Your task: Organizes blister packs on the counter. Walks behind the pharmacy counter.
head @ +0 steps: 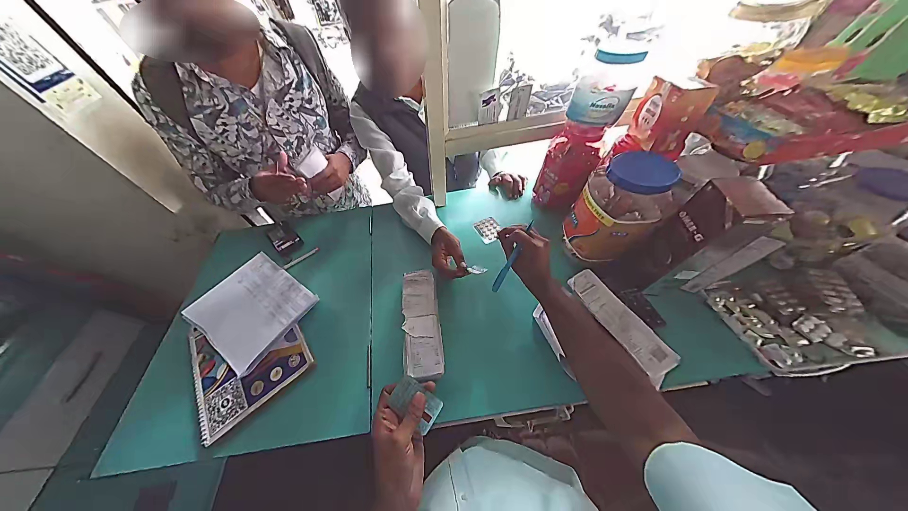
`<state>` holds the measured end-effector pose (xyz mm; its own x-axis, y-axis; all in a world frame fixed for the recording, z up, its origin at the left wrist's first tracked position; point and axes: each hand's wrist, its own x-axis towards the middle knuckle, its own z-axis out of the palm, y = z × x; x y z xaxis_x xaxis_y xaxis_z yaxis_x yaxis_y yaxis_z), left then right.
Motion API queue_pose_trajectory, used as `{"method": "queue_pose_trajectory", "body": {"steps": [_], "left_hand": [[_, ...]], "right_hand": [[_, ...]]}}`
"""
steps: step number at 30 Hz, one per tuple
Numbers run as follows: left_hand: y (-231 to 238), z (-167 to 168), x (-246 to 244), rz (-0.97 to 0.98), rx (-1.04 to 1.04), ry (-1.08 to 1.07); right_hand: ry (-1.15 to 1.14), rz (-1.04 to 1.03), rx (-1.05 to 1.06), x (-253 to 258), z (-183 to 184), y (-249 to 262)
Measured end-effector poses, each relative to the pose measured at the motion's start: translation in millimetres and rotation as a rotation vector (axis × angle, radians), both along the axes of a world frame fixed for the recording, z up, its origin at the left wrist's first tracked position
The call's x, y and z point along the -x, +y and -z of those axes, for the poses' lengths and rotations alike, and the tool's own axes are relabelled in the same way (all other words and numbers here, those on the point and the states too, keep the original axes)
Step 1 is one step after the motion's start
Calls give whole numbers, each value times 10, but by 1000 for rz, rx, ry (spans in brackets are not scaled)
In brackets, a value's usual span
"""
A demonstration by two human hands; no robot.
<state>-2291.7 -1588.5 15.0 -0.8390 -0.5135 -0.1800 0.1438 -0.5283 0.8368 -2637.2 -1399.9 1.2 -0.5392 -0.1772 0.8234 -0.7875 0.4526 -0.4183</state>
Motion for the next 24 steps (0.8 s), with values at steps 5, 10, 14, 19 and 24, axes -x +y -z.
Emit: {"method": "queue_pose_trajectory", "body": {"steps": [5,10,14,19,24], "left_hand": [[11,-4,-12,-4,-6,-9],[16,0,24,27,-9,-7],[36,-11,39,35,-24,-16],[35,-32,218,75,25,50],[123,-147,457,72,56,155]], "right_hand": [[-235,0,-75,8,97,-7],[-372,-25,-154,136,292,2],[-499,-47,-22,70,208,66],[-436,-256,529,-763,-538,147],[-643,-623,357,-2006,-531,-271]]}}
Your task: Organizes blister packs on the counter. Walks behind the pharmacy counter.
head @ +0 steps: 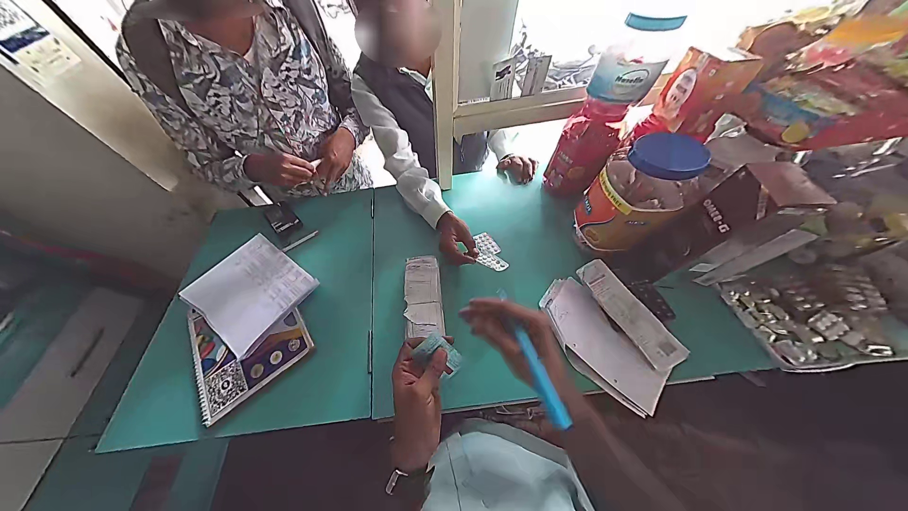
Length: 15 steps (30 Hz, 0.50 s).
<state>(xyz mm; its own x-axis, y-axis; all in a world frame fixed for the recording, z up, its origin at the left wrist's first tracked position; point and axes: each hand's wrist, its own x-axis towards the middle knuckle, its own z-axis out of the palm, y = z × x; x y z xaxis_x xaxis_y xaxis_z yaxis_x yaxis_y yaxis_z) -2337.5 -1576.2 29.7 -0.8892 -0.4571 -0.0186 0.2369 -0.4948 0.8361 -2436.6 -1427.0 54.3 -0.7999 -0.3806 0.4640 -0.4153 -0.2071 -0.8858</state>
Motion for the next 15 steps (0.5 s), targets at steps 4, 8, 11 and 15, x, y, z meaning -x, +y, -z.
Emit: {"method": "queue_pose_trajectory", "body": {"steps": [4,8,11,15], "left_hand": [[78,-22,39,-56,25,31],[94,-14,36,-35,46,34],[121,-22,19,-6,22,14],[20,23,-42,85,-53,61]], "right_hand": [[-98,-31,-106,-405,213,-208],[-188,-93,-26,-367,196,-111],[-218,-100,-21,-367,176,-55],[-196,-43,96,-367,249,19]]}}
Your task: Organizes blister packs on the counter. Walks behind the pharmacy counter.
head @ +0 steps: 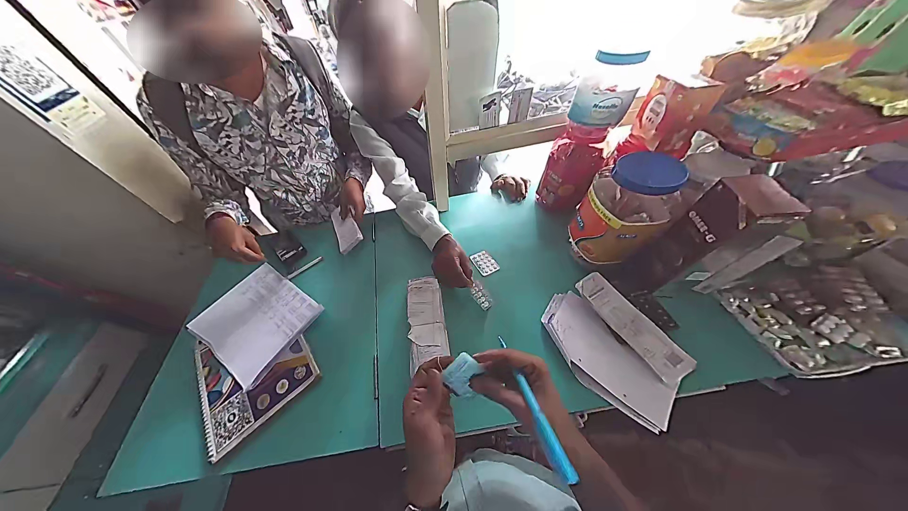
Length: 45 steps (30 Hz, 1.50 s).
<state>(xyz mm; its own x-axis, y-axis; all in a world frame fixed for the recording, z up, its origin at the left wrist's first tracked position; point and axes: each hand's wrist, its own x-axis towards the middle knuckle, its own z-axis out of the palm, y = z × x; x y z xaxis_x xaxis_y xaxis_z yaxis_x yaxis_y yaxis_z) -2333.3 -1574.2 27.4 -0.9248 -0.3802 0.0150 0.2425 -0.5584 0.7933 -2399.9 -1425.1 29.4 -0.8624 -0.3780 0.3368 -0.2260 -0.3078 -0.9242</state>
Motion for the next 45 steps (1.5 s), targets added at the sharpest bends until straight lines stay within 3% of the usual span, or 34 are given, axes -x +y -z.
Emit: {"method": "queue_pose_trajectory", "body": {"steps": [5,14,20,23,27,33,38,42,45], "left_hand": [[-198,-25,-78,50,-139,-25],[-219,1,-165,106,-21,-7],[-239,-7,-156,127,368,116],[-176,-133,-148,147,547,125],[-108,-161,-118,160,660,92],[-38,-82,-114,186,653,39],[-92,-13,-205,365,692,-107],[-110,48,-239,289,638,98],[-123,53,-174,117,840,361]], "right_hand": [[-284,-27,304,76,-11,187],[-320,-83,295,20,-31,184],[-259,-91,165,-84,-36,150],[-109,-104,20,-149,-54,105],[61,-153,16,-153,-20,98],[42,82,83,-202,-12,94],[40,287,115,-133,-94,204],[93,311,93,-130,-109,190],[177,347,57,-140,-103,129]]}}
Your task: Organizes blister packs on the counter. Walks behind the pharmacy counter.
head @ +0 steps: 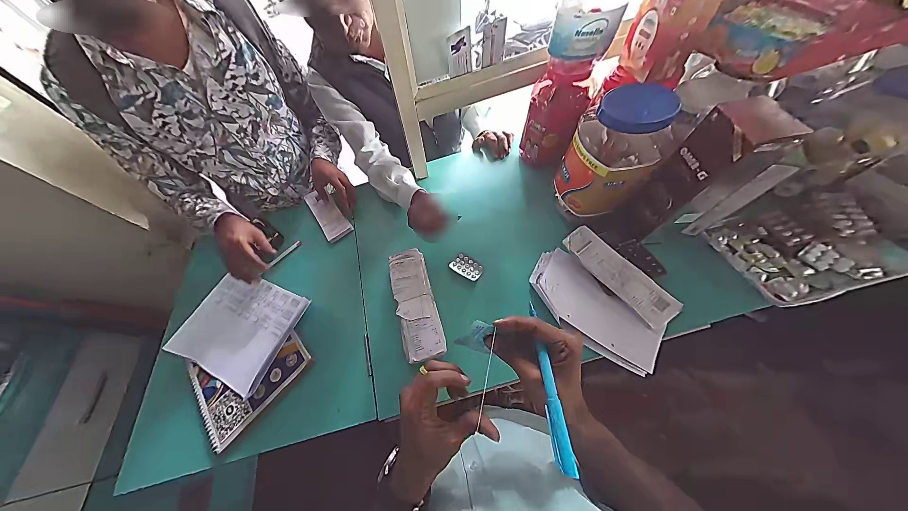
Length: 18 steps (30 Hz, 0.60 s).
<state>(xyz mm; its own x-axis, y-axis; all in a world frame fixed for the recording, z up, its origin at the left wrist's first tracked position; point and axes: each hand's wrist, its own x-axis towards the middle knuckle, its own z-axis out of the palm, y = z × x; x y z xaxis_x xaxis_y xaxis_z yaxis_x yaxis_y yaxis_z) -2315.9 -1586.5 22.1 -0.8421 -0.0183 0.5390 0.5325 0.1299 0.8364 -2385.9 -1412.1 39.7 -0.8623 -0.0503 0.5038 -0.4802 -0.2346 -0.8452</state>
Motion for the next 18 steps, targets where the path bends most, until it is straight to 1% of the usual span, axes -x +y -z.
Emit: {"method": "queue_pose_trajectory", "body": {"steps": [5,7,10,13,16,18], "left_hand": [[95,-167,-13,-82,155,323],[103,-233,-28,-77,217,446],[106,-294,-41,-98,300,563],[155,-289,-36,-160,270,549],[198,-268,-33,-177,124,466],[211,-248,-28,-255,8,400]], "right_hand": [[-5,-77,-13,-46,41,-127],[-1,-88,-12,-60,57,-172],[12,-98,10,-58,44,-185],[15,-98,25,-61,28,-185],[-6,-119,53,-80,18,-188],[-38,-132,79,-97,-11,-195]]}}
